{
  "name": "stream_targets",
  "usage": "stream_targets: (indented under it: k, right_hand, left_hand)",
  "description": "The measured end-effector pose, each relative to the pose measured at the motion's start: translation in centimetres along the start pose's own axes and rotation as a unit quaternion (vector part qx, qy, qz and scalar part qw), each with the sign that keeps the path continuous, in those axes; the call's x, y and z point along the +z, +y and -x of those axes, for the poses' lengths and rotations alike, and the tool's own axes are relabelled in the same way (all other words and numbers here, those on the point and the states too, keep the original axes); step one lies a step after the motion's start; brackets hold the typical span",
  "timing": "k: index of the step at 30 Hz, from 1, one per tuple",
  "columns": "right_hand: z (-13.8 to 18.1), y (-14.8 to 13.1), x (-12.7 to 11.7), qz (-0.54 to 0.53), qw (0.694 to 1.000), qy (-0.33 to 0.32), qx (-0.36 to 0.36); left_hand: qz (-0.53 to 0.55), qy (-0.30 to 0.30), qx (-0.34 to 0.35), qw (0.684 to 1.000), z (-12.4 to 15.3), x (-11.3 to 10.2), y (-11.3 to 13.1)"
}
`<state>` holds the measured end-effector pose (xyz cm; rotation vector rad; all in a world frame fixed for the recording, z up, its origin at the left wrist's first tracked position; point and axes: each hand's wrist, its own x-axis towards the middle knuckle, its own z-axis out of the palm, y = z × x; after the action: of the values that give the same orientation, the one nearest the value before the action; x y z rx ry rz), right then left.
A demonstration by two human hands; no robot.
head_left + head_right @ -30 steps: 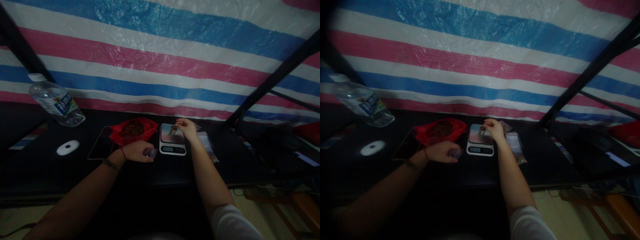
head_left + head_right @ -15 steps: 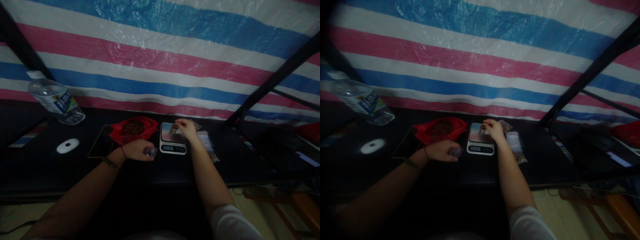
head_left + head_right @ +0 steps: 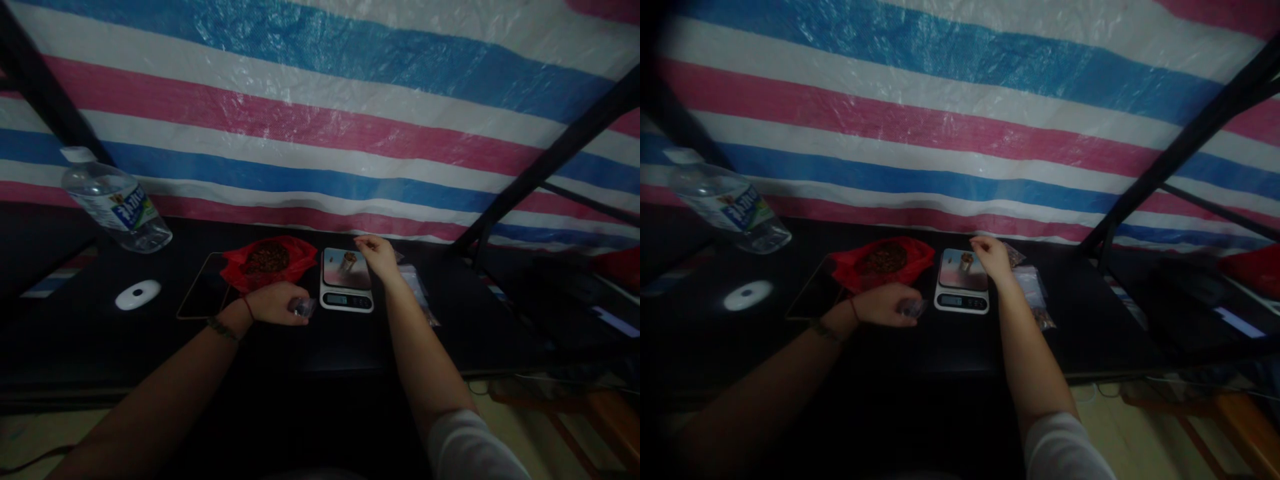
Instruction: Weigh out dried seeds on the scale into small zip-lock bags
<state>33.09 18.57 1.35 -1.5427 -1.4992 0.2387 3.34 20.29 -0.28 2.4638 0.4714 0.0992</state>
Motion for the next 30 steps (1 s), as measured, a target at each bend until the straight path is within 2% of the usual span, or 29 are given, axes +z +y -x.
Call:
stream_targets:
  k: [3, 6, 9, 12, 15, 20, 23, 25, 30]
  right_hand:
    - [-2.0, -2.9, -0.3, 0.075, 0.987, -0.136, -0.039]
    - [-4.1, -5.4, 0.8, 0.215, 0.936, -0.271, -0.07]
    - [-5.4, -6.6, 2.7, 0.334, 0.878, -0.33, -0.088]
    - [-5.8, -6.5, 4.2, 0.368, 0.849, -0.366, -0.103]
    - [-5.6, -5.9, 5.3, 0.358, 0.85, -0.375, -0.098]
    - [-5.9, -5.8, 6.0, 0.357, 0.863, -0.342, -0.106]
    - [-6.6, -6.1, 4.5, 0.314, 0.888, -0.314, -0.121]
    - [-7.0, -6.1, 2.8, 0.285, 0.905, -0.298, -0.105]
    - [-6.7, -5.0, -1.0, 0.249, 0.913, -0.314, -0.07]
  left_hand:
    - [0.001, -0.004, -0.004, 1.0, 0.0, -0.1, 0.1]
    - [0.002, -0.002, -0.01, 1.0, 0.0, -0.1, 0.1]
    - [-0.004, -0.007, -0.008, 1.0, 0.1, -0.2, 0.2]
    - [-0.007, -0.014, -0.01, 1.0, 0.1, -0.2, 0.3]
    - [-0.003, -0.014, -0.005, 1.0, 0.1, -0.2, 0.2]
    - [0.003, -0.007, 0.014, 1.0, 0.1, 0.2, -0.4]
    - [0.009, 0.0, 0.015, 1.0, 0.1, 0.3, -0.6]
    - [0.014, -0.002, 0.014, 1.0, 0.1, 0.3, -0.6]
    - [0.012, -0.005, 0.006, 1.0, 0.1, 0.3, -0.5]
